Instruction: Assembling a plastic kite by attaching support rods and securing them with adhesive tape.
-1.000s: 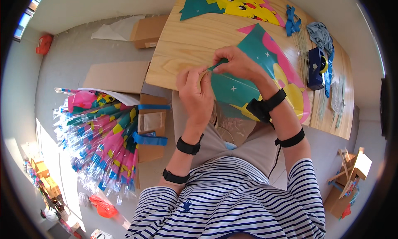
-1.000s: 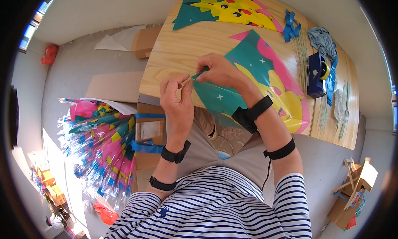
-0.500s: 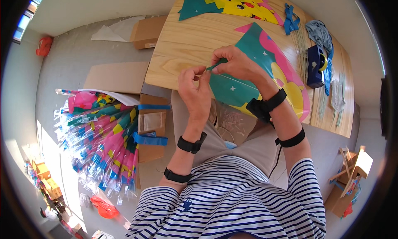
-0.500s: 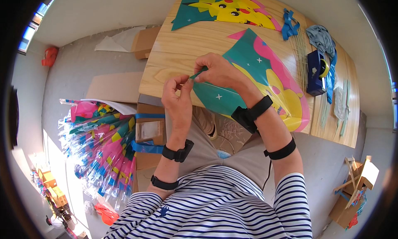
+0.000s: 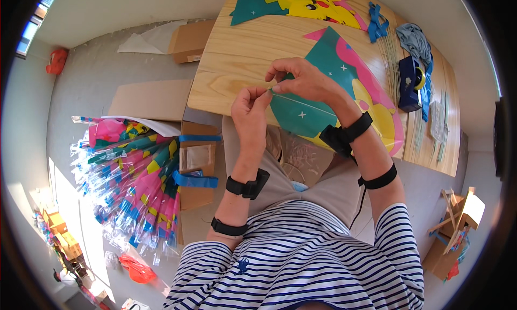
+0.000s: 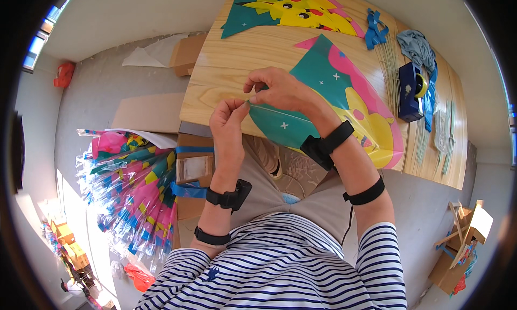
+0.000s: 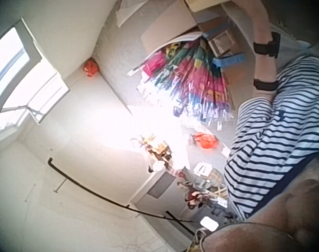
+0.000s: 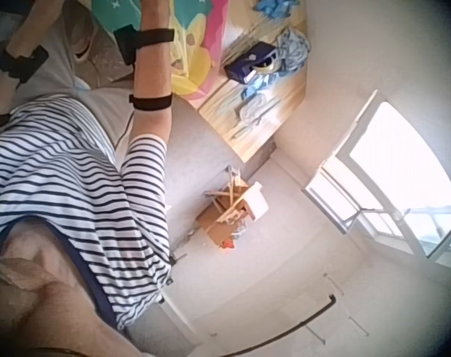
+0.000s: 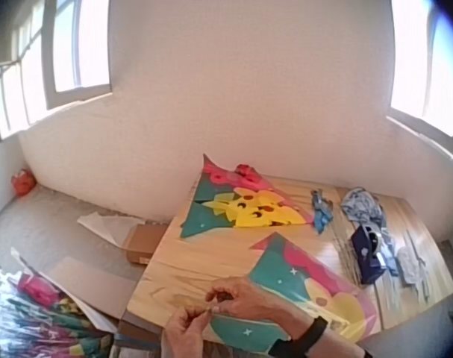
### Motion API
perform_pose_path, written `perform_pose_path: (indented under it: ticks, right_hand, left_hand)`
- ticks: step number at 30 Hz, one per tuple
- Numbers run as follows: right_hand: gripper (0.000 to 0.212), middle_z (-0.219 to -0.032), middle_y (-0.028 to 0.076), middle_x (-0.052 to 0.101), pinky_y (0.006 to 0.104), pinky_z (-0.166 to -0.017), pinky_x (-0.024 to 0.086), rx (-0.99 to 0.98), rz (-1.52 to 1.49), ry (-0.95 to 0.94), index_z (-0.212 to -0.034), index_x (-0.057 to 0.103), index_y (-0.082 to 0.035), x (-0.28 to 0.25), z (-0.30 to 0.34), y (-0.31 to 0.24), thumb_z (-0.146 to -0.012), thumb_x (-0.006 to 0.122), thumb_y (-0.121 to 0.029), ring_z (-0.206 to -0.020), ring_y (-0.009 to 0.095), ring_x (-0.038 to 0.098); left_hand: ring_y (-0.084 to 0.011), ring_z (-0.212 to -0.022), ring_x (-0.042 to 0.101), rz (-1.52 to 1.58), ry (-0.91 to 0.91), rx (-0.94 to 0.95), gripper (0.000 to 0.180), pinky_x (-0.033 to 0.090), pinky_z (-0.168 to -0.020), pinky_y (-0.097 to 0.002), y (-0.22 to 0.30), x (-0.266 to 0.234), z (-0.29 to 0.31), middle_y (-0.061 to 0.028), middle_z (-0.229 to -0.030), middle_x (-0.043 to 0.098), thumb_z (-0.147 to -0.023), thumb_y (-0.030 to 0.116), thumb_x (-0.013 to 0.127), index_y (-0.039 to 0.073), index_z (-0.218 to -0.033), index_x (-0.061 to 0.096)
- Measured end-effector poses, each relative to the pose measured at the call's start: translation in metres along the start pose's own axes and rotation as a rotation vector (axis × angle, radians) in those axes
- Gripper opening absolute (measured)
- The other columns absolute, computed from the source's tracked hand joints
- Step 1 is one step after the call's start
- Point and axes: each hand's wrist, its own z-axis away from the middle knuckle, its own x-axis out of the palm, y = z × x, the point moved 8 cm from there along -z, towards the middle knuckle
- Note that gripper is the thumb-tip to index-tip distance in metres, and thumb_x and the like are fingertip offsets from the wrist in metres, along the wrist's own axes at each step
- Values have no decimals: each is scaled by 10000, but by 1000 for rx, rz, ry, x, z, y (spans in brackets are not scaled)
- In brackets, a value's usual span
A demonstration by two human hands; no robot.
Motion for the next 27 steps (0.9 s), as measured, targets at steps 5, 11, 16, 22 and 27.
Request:
perform_pose_path:
  ticks: [5,11,16,22,27]
  right_hand:
    - [134,-845,115,672,357,-721,490,-267,52,75,-859,662,11,0,-1,-11,-779,713,-83,-822,231,625]
    - [104,-898,99,608,363,-816,461,-94,109,-51,-894,622,-14,8,-2,-8,-854,675,-94,-956,262,563]
    - [118,-893,108,606,364,-810,462,-111,144,-13,-898,618,-4,8,-1,-5,-872,669,-108,-940,266,562]
    - [147,-876,110,615,348,-763,460,-82,-96,61,-907,604,17,5,-1,0,-903,644,-124,-860,215,573]
    - [161,-825,166,633,389,-709,461,-111,-35,63,-867,615,44,7,-2,-11,-881,620,-116,-788,278,587]
  left_hand:
    - [-64,-784,552,-6,-29,-2,79,450,-710,-217,0,3,0,-10,-856,638,-926,53,685,-15,-944,649]
    - [-60,-776,539,13,-47,-3,87,437,-693,-213,-1,4,1,-8,-852,633,-939,60,674,-22,-943,645]
    - [-53,-771,521,0,-134,-19,75,424,-693,-209,-2,8,3,7,-840,608,-949,53,650,-16,-926,633]
    - [-50,-772,515,-8,-144,-6,59,421,-700,-207,2,9,3,14,-829,597,-948,38,634,-11,-916,628]
    - [-60,-780,521,14,-150,-9,65,423,-724,-213,2,11,5,10,-829,606,-944,51,637,-7,-916,635]
